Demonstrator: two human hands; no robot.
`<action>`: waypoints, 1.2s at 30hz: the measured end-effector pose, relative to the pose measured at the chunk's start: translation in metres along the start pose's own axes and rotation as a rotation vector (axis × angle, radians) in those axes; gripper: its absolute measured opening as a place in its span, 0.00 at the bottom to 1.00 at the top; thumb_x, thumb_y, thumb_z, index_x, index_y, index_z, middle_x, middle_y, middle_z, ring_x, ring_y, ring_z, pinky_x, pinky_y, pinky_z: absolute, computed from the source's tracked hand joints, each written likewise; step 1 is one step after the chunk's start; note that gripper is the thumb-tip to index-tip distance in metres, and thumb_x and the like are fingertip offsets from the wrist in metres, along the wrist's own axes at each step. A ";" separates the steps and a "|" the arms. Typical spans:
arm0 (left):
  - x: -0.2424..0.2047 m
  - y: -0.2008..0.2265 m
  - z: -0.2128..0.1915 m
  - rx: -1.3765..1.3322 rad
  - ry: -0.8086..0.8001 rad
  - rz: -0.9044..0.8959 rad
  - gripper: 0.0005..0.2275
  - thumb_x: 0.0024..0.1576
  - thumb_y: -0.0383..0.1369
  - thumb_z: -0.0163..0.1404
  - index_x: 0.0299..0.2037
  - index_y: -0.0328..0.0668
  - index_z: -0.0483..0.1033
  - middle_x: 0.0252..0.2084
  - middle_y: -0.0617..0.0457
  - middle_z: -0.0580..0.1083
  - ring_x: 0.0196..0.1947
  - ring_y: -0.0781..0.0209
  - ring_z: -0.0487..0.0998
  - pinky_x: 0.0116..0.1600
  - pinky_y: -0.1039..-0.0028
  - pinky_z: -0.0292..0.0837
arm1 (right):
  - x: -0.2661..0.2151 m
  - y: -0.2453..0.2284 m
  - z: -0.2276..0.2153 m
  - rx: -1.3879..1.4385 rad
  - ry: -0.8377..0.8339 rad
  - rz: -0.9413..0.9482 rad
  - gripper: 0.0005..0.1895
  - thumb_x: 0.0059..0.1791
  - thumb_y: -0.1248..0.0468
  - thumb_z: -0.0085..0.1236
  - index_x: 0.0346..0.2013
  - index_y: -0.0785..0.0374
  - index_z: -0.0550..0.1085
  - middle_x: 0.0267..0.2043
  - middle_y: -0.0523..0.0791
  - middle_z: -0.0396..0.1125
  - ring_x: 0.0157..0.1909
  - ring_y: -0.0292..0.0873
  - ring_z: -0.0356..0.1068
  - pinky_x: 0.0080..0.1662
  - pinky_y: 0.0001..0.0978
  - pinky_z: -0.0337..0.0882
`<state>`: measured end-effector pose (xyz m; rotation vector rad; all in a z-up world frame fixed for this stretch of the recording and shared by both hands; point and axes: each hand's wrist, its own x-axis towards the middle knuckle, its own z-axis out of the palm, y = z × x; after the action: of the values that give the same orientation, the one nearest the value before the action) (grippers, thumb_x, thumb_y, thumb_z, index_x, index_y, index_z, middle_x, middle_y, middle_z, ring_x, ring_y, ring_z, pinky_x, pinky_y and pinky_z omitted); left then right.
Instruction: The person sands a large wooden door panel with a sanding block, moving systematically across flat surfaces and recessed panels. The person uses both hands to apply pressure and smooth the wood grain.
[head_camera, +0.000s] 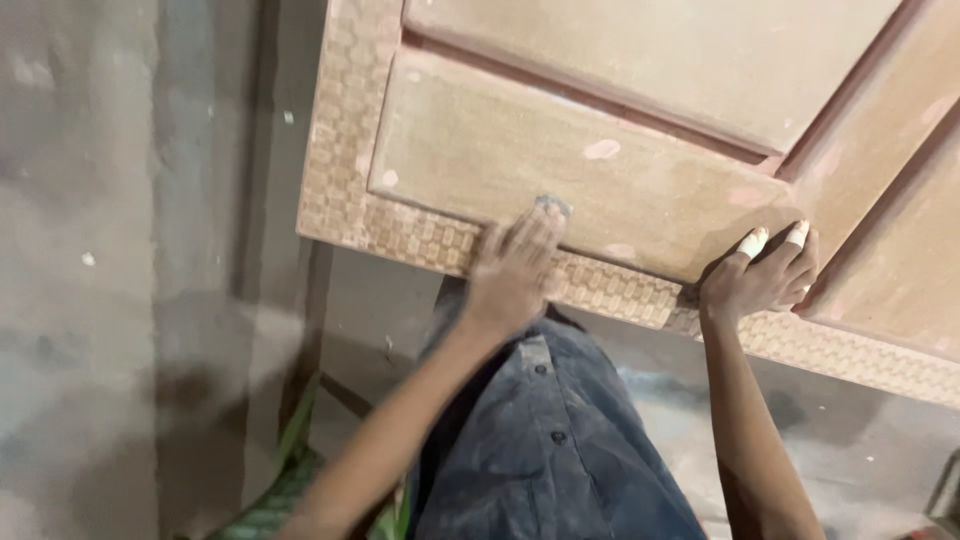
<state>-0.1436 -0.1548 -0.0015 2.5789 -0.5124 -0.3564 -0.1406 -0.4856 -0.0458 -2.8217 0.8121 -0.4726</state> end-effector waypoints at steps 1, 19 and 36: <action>-0.008 -0.009 -0.007 -0.020 0.043 -0.086 0.28 0.67 0.41 0.38 0.77 0.41 0.51 0.80 0.50 0.51 0.80 0.56 0.50 0.80 0.52 0.37 | -0.003 0.003 -0.003 -0.004 -0.035 -0.024 0.26 0.61 0.55 0.51 0.70 0.67 0.66 0.73 0.54 0.57 0.72 0.59 0.51 0.67 0.59 0.49; 0.113 0.087 0.032 -0.046 0.218 -0.225 0.35 0.63 0.47 0.44 0.76 0.33 0.48 0.79 0.38 0.47 0.79 0.41 0.45 0.79 0.49 0.34 | 0.046 0.063 -0.015 0.052 -0.158 0.056 0.30 0.60 0.55 0.49 0.73 0.67 0.59 0.74 0.58 0.56 0.75 0.60 0.52 0.72 0.59 0.42; 0.128 0.173 0.062 0.088 -0.106 0.102 0.32 0.69 0.50 0.30 0.77 0.36 0.42 0.80 0.47 0.39 0.80 0.56 0.37 0.82 0.58 0.31 | 0.052 0.058 -0.023 0.090 -0.192 0.020 0.30 0.61 0.53 0.48 0.72 0.70 0.58 0.75 0.56 0.56 0.74 0.56 0.55 0.72 0.56 0.43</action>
<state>-0.1005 -0.3741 0.0134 2.6156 -0.7096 -0.4457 -0.1351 -0.5639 -0.0251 -2.7206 0.7593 -0.2242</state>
